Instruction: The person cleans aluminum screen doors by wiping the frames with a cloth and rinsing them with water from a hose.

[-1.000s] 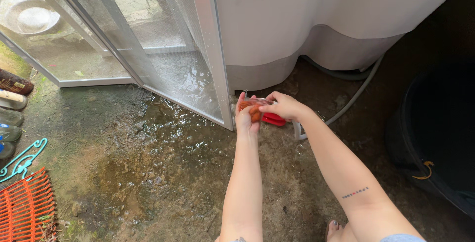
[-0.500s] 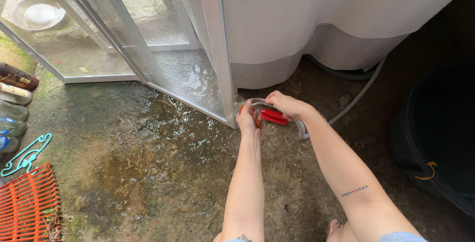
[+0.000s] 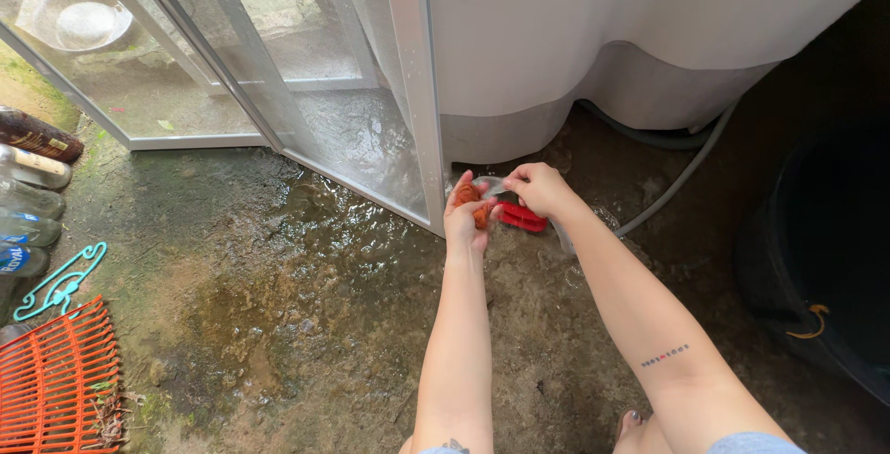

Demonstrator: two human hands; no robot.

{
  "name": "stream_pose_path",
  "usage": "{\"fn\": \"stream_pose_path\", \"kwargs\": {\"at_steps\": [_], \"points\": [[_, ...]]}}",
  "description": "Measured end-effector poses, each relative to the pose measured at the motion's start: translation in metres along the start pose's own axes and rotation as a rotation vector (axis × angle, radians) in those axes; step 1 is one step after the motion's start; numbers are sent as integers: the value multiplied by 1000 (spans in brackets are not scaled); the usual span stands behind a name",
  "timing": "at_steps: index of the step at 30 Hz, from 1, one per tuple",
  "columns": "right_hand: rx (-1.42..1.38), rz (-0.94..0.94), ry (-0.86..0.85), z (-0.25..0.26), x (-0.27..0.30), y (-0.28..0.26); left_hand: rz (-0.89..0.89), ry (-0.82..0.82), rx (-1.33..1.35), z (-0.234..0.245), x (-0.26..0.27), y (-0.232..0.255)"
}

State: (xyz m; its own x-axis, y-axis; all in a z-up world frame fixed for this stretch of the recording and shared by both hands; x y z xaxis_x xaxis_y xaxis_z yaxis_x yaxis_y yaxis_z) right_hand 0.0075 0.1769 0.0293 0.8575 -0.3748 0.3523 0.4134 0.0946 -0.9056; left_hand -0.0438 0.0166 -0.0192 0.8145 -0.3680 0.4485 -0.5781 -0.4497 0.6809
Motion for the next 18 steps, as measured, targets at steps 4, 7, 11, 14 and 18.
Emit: {"fn": "stream_pose_path", "kwargs": {"at_steps": [4, 7, 11, 14, 18], "points": [[75, 9, 28, 0, -1, 0, 68, 82, -3, 15, -11, -10], [133, 11, 18, -3, -1, -2, 169, 185, -42, 7, 3, 0], [214, 8, 21, -7, -1, -6, 44, 284, -143, -7, 23, 21], [248, 27, 9, -9, 1, -9, -18, 280, -131, -5, 20, 24], [267, 107, 9, -18, 2, -15, -30, 271, -87, 21, 0, 14]]}}
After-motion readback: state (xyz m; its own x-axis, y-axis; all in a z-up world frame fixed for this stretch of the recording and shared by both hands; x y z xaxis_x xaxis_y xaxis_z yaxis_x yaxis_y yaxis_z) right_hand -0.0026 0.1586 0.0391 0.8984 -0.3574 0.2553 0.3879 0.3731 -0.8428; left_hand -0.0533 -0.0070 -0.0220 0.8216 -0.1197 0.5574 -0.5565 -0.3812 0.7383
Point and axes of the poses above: each hand's wrist, its own x-axis away from the middle knuckle, its own z-axis out of the back of the hand, y = z × x, the point moved 5 cm from there along -x, towards the middle knuckle, and after that the axes turned 8 degrees about -x, right-handed, at the moved point
